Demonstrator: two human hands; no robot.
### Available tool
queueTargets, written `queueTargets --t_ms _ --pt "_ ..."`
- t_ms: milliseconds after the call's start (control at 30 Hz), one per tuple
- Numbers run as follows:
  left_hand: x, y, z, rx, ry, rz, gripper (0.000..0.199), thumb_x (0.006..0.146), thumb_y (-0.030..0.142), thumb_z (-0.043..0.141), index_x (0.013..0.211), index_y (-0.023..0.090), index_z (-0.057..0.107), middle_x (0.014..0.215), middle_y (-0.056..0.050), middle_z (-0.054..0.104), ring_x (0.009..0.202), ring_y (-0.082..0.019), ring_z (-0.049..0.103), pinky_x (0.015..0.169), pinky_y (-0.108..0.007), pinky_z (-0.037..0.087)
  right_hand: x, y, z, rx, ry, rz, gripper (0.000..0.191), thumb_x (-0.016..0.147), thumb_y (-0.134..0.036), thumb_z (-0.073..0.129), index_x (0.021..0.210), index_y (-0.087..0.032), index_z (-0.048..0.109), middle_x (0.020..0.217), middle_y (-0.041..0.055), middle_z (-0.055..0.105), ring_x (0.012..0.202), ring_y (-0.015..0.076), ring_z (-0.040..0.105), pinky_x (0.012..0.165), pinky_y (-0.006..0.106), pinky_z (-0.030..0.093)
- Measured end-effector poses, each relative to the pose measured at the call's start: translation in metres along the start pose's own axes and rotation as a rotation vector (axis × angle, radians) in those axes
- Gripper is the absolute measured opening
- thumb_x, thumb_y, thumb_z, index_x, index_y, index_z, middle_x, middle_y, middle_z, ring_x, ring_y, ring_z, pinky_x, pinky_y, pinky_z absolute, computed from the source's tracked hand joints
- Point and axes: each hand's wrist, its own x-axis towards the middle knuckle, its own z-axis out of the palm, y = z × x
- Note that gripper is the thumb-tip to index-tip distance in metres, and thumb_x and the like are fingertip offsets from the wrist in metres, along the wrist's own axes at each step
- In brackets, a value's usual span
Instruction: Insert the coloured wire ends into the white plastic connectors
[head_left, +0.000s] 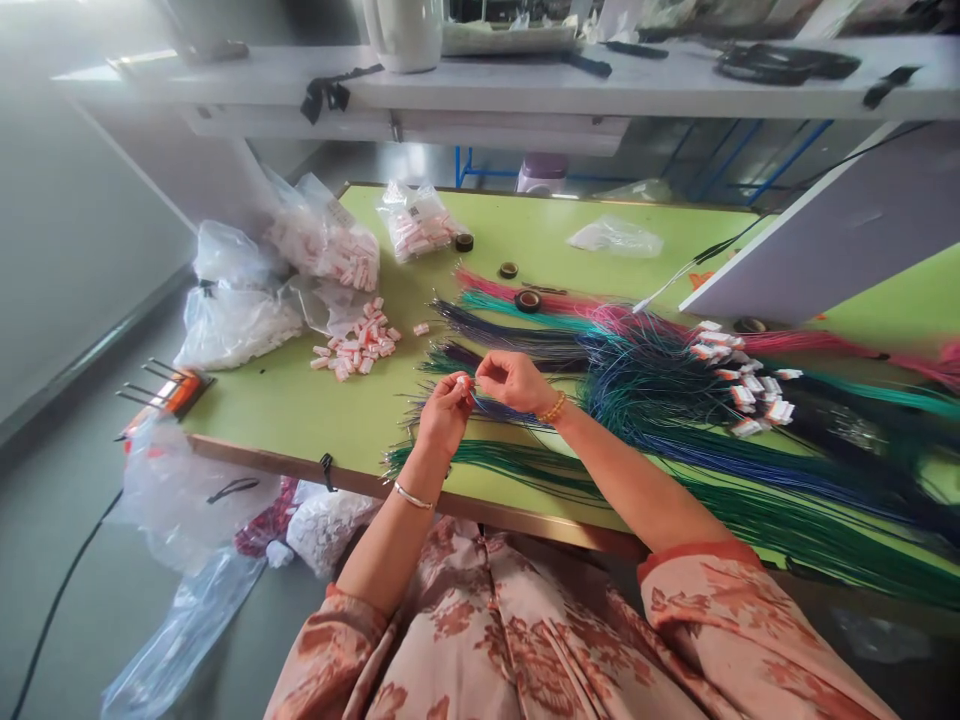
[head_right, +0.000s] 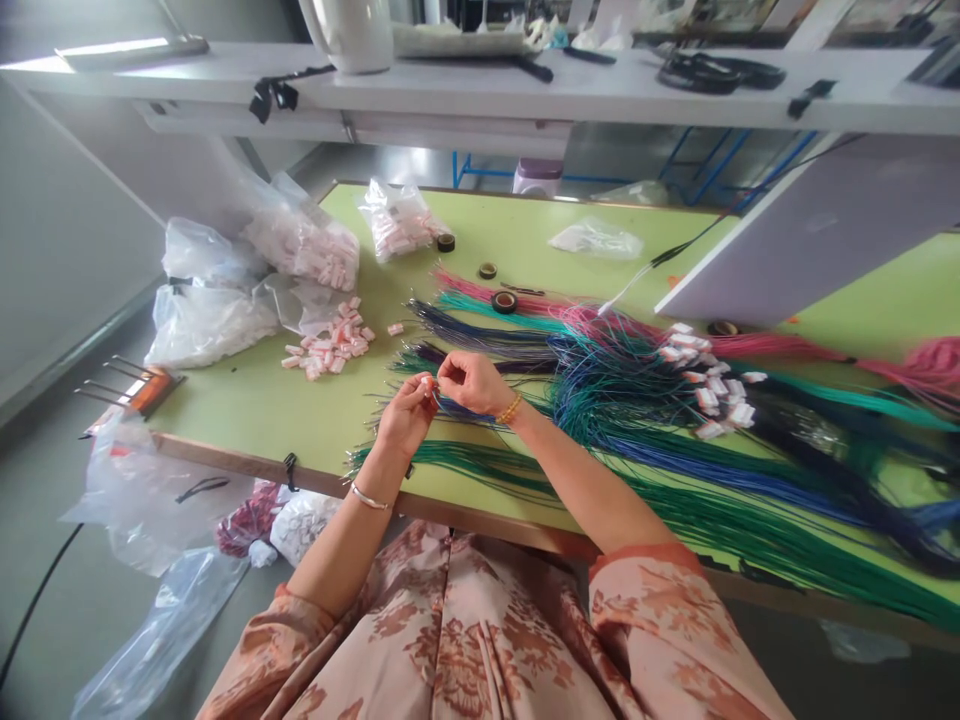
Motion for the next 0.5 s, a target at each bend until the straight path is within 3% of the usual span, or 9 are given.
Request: queueTargets --t_ms 500 --pt "-0.0006 -0.0023 0.0 0.062 -0.014 0.016 0.021 0.069 0.017 0.078 0.086 0.015 0.065 0.074 0.001 0.061 0.064 -0.006 0.054 0.064 -0.02 0.042 -0.0103 0.0001 0.0014 -0.143 0.068 -0.054 0.009 0.073 -0.025 0.061 0.071 -0.016 0.061 0.066 0.0004 0.062 0.055 0.009 0.049 0.054 0.022 0.037"
